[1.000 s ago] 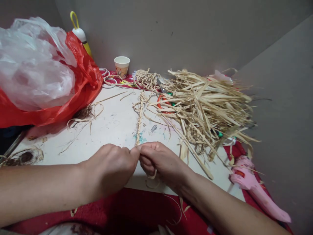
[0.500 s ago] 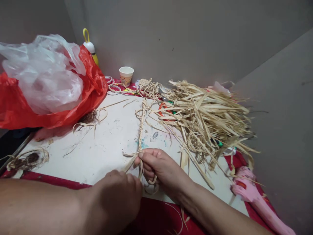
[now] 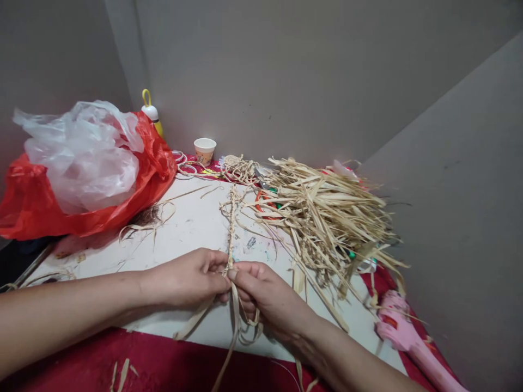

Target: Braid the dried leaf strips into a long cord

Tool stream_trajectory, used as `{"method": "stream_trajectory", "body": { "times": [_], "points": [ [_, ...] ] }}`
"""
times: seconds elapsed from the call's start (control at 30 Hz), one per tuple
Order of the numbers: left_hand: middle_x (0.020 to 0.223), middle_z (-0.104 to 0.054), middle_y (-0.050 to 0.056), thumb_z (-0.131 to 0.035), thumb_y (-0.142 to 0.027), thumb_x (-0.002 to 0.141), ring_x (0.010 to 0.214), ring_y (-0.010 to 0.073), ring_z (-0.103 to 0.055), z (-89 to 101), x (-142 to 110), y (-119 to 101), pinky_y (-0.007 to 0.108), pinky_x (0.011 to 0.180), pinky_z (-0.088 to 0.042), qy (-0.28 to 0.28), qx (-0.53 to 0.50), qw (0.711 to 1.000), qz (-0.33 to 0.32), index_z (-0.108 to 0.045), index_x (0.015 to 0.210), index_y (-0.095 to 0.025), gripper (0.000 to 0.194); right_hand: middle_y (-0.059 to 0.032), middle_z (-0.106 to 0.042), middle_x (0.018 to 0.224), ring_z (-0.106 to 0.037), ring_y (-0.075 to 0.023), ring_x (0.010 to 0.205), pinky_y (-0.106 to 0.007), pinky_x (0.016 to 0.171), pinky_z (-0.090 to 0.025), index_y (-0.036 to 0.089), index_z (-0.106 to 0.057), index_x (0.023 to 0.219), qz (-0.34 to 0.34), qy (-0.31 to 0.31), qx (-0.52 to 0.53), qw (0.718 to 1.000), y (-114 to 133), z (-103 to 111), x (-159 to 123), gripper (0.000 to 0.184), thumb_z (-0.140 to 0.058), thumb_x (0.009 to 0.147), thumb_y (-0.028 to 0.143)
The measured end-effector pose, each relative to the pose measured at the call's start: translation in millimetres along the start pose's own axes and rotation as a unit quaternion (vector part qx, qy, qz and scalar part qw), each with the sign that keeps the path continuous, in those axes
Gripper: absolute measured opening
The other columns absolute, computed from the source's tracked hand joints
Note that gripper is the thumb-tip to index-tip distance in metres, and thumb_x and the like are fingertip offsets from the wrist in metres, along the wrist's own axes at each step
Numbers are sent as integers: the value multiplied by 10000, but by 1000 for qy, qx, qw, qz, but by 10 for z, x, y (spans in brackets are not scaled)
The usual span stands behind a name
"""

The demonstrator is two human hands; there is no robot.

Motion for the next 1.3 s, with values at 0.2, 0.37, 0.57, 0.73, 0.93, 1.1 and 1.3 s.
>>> {"method": "stream_trajectory", "body": {
  "times": [0.2, 0.37, 0.57, 0.73, 0.93, 1.1, 1.3],
  "points": [
    [564, -428, -44, -422, -173, 755, 510, 70, -354, -50, 54, 92, 195, 512, -315, 21, -38, 998, 37, -513, 665, -147, 131, 70, -377, 454, -274, -39, 399, -184, 403, -213, 142, -511, 649, 13, 6, -134, 991, 32, 47, 8, 290, -498, 861, 339],
    [637, -486, -31, -381, -203, 794, 574, 89, -392, 47, 26, 136, 204, 548, -340, -19, 50, 998, 37, -576, 730, -154, 211, 73, -363, 435, -303, -46, 378, -185, 410, -247, 140, -565, 713, 9, -9, -205, 979, 44, 83, 11, 280, -466, 874, 347],
    [683, -537, -18, -347, -245, 845, 665, 112, -459, 71, 11, 166, 219, 639, -375, -62, 122, 990, 17, -564, 726, -172, 257, 70, -358, 464, -338, -63, 397, -196, 437, -279, 175, -500, 718, 6, -25, -262, 965, 53, 61, -6, 232, -395, 891, 289],
    [659, -493, -20, -399, -318, 852, 610, 92, -397, 8, 69, 204, 197, 563, -341, 20, -43, 998, 47, -567, 727, -147, 271, 26, -449, 580, -398, -90, 536, -221, 547, -314, 181, -429, 680, 129, -29, -439, 889, 189, -1, -47, 267, -348, 918, 273],
    [555, -396, -45, -457, -304, 815, 507, 66, -283, -11, 120, 317, 201, 468, -231, -3, -125, 989, 81, -472, 593, -150, 270, -43, -578, 698, -491, -137, 610, -265, 597, -310, 183, -456, 747, 112, -51, -584, 802, 161, 9, -68, 254, -303, 927, 276],
    [524, -350, -56, -433, -311, 830, 491, 62, -267, 0, 105, 361, 207, 461, -209, -38, -101, 991, 73, -440, 580, -157, 294, -53, -594, 729, -507, -146, 626, -271, 604, -310, 188, -484, 789, 102, -50, -612, 782, 201, 13, -125, 252, -300, 925, 293],
    [499, -271, -74, -411, -274, 819, 471, 59, -208, -11, 85, 328, 214, 436, -158, -43, -57, 995, 64, -396, 576, -171, 265, 21, -394, 539, -352, -100, 512, -241, 514, -257, 187, -401, 608, 116, -76, -531, 836, 299, 81, -197, 285, -392, 876, 283]
  ]
}}
Point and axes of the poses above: each hand's wrist, its own x-axis towards the middle knuckle, its own z-axis out of the back of the hand, y = z × x, the point moved 6 cm from there along x, towards the middle knuckle
